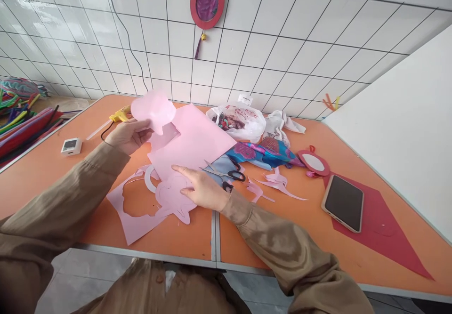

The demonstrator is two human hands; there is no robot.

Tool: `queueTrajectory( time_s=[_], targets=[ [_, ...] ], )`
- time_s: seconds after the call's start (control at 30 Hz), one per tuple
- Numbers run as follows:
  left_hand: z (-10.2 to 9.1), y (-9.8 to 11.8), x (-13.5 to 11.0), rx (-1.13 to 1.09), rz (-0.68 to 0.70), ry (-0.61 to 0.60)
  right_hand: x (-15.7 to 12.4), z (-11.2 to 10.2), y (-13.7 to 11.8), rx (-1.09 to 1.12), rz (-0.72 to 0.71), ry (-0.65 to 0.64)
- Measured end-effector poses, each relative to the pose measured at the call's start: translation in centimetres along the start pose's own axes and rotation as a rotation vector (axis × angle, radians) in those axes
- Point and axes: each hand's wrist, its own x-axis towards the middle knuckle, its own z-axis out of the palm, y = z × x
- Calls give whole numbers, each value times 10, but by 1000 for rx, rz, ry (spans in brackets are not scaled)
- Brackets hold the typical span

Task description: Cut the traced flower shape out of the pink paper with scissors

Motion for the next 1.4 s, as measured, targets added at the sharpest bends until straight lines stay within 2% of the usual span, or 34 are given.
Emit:
queueTrajectory(
  time_s=[0.13,0.3,0.5,0.73,0.93,1.03,1.1,1.17,1.2,1.23,1.27,1.3,1.4],
  targets=[
    [-5,-15,8,72,-138,-58,2,-2,-3,59,102,-23],
    [-11,-31,20,148,-238,-51,4,1,2,68,143,37],
    [-18,-40,31,232,-238,-55,2,2,10,9,103,60],
    [-17,-39,21,524,-238,-209,3,-9,4,96,161,59],
    [-11,-37,11,952,-127,-231,2,-8,3,68,152,-5],
    [-13,-26,9,1101,49,-137,2,-7,2,45,147,-22],
    [-15,-17,7,1156,154,-68,4,-11,2,50,171,24],
    [-14,-8,2,1176,206,-50,6,-17,2,94,205,104],
    [-13,-5,-1,1172,209,-92,7,-21,2,134,221,148],
    [-10,-2,-4,1111,183,-212,8,-25,1,180,231,185],
    [-6,-1,-7,1000,130,-341,9,-29,1,213,237,231],
    [-2,-1,-10,872,93,-408,10,-33,1,241,242,282],
    [14,-9,-16,580,-20,-415,11,-42,2,309,250,471]
  ],
)
